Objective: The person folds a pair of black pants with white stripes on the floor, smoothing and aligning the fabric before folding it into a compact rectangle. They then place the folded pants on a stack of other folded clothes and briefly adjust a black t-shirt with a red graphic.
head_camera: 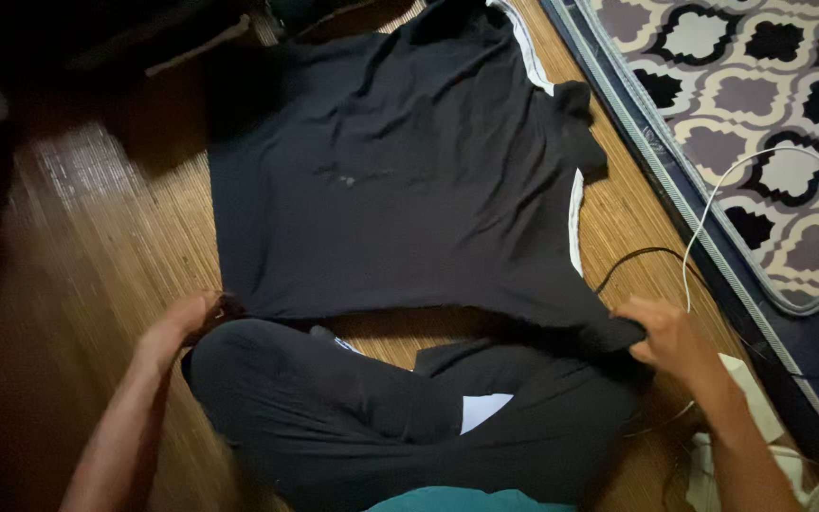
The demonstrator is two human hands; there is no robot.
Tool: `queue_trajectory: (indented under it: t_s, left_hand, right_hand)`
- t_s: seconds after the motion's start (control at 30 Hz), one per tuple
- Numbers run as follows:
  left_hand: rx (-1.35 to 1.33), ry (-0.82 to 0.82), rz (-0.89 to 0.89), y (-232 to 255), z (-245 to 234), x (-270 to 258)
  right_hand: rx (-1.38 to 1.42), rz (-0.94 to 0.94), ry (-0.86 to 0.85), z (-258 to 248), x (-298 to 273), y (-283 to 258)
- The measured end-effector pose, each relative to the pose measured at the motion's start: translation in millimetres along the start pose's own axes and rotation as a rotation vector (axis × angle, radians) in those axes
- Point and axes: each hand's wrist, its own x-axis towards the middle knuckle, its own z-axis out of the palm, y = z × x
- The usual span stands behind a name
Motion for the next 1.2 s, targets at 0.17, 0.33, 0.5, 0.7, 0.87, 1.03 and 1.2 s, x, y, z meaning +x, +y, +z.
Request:
queue_trajectory:
  t_s: [0.17, 0.33, 0.5, 0.7, 0.87, 1.03, 1.2]
  left_hand:
    - [0.495, -0.062, 0.270, 33.6, -40.2, -27.0]
    - [0.340, -0.017, 0.287, 53.4, -93.4, 9.4]
    - [-0.042, 0.088, 0.272, 58.8, -137.6, 104.3]
    - [-0.548, 0.656, 0.422, 43.2, -87.7, 168.7]
    - [-0.704, 0.650, 0.234, 26.9, -58.6, 137.6]
    - [-0.567, 0.508, -0.054, 19.0, -42.5, 102.8]
    - [-0.562, 0.412, 0.020, -10.5, -24.0, 115.3]
  right_hand:
    - [-0.172, 0.018, -0.184, -54.3, 67.5, 1.7]
    - [-0.235, -0.094, -0.241, -116.8, 222.1, 0.4]
    - [-0.265, -0.081, 0.062, -136.2, 387.2, -28.3]
    - [-0.015, -0.232, 0.525, -56.8, 402.6, -55.9]
    - [0.256, -0.091, 0.614, 10.1, 304.5, -16.8]
    - [0.501, 0.296, 0.723, 68.5, 228.6, 28.9]
    - [0.375, 0.248, 0.620, 86.2, 213.0, 48.8]
